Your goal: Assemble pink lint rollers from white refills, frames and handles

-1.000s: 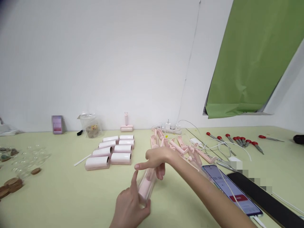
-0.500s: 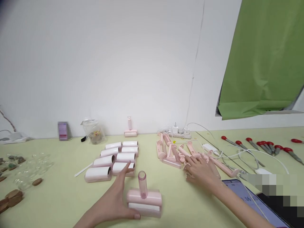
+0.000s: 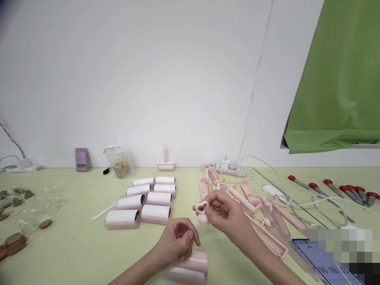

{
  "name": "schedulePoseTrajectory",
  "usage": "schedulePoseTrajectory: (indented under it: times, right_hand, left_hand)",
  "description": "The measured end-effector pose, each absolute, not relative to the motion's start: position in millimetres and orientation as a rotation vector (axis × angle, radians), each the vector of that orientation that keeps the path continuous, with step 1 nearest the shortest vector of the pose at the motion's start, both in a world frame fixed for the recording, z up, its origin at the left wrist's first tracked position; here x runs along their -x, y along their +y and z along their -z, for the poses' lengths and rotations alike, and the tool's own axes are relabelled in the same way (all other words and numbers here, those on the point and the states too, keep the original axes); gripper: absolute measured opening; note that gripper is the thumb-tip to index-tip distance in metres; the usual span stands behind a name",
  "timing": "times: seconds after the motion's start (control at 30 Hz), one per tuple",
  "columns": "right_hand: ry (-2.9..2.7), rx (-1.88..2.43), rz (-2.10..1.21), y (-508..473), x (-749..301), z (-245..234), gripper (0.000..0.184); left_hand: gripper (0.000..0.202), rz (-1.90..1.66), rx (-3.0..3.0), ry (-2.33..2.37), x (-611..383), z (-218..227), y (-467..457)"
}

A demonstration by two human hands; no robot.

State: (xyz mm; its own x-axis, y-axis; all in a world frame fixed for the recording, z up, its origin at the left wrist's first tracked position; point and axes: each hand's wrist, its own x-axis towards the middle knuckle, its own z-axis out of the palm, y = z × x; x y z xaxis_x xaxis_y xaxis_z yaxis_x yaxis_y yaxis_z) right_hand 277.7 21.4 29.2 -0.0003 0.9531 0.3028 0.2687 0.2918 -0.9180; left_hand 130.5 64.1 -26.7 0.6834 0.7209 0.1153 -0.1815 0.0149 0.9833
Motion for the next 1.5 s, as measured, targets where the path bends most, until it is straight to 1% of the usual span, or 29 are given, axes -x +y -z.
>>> schedulePoseTrajectory:
  times: [0.03, 0.1, 0.27, 0.33, 0.43, 0.5, 0.57, 0.7, 0.8, 0.97, 1.0, 1.03, 1.17, 1.23, 1.27, 1.33, 1.37, 1.5]
  right_hand:
    - [-1.474, 1.128, -0.87, 21, -269, -30, 0.019]
    - [-1.483, 1.103, -0.888, 20, -257, -28, 0.017]
    - [-1.615, 1.099, -0.657, 20, -248, -19, 0.009]
    - [-1.627, 1.079, -0.581, 21, -248, -17, 0.009]
    - [-1.629, 1.059, -0.536, 24, -250, -15, 0.01]
    - [-1.654, 1.044, -0.53, 25, -252, -13, 0.008]
    - [-1.647, 1.041, -0.555, 26, -253, -11, 0.007]
    - [-1.542, 1.08, -0.68, 25, -253, -6, 0.015]
    - [-1.513, 1.067, -0.755, 23, -249, -6, 0.018]
    - [-1.487, 0.979, -1.118, 23, -242, -14, 0.022]
    - [-1.494, 0.973, -1.146, 24, -242, -16, 0.024]
    - [-1.51, 0.983, -1.121, 25, -241, -18, 0.025]
    - [-1.672, 1.049, -0.825, 30, -240, -25, 0.023]
    - [-1.803, 1.078, -0.857, 33, -239, -27, 0.021]
    - [-1.852, 1.089, -0.924, 34, -238, -27, 0.023]
    - [-1.887, 1.1, -1.044, 35, -237, -25, 0.035]
    - [-1.878, 1.098, -1.056, 35, -238, -23, 0.036]
    - [-1.905, 1.111, -0.913, 36, -241, -20, 0.023]
  left_hand:
    - [0.039, -0.758, -1.377, 0.485, -130, 27, 64]
    - [0.045, -0.758, -1.365, 0.452, -129, 30, 64]
    - [0.056, -0.771, -1.313, 0.258, -128, 43, 69]
    - [0.061, -0.783, -1.289, 0.21, -130, 49, 71]
    - [0.068, -0.796, -1.293, 0.183, -132, 56, 74]
    - [0.07, -0.797, -1.296, 0.169, -133, 58, 74]
    - [0.068, -0.793, -1.29, 0.158, -132, 58, 74]
    - [0.063, -0.768, -1.264, 0.162, -131, 56, 73]
    - [0.066, -0.753, -1.272, 0.162, -131, 52, 72]
    - [0.063, -0.767, -1.317, 0.212, -128, 39, 68]
    - [0.063, -0.759, -1.33, 0.226, -127, 36, 68]
    - [0.063, -0.746, -1.346, 0.239, -126, 33, 67]
    - [0.061, -0.725, -1.35, 0.251, -126, 35, 67]
    - [0.058, -0.726, -1.28, 0.219, -128, 44, 69]
    - [0.056, -0.715, -1.235, 0.203, -129, 49, 70]
    - [0.058, -0.681, -1.17, 0.177, -132, 58, 71]
    - [0.058, -0.669, -1.155, 0.171, -133, 61, 72]
    - [0.048, -0.696, -1.199, 0.19, -132, 63, 72]
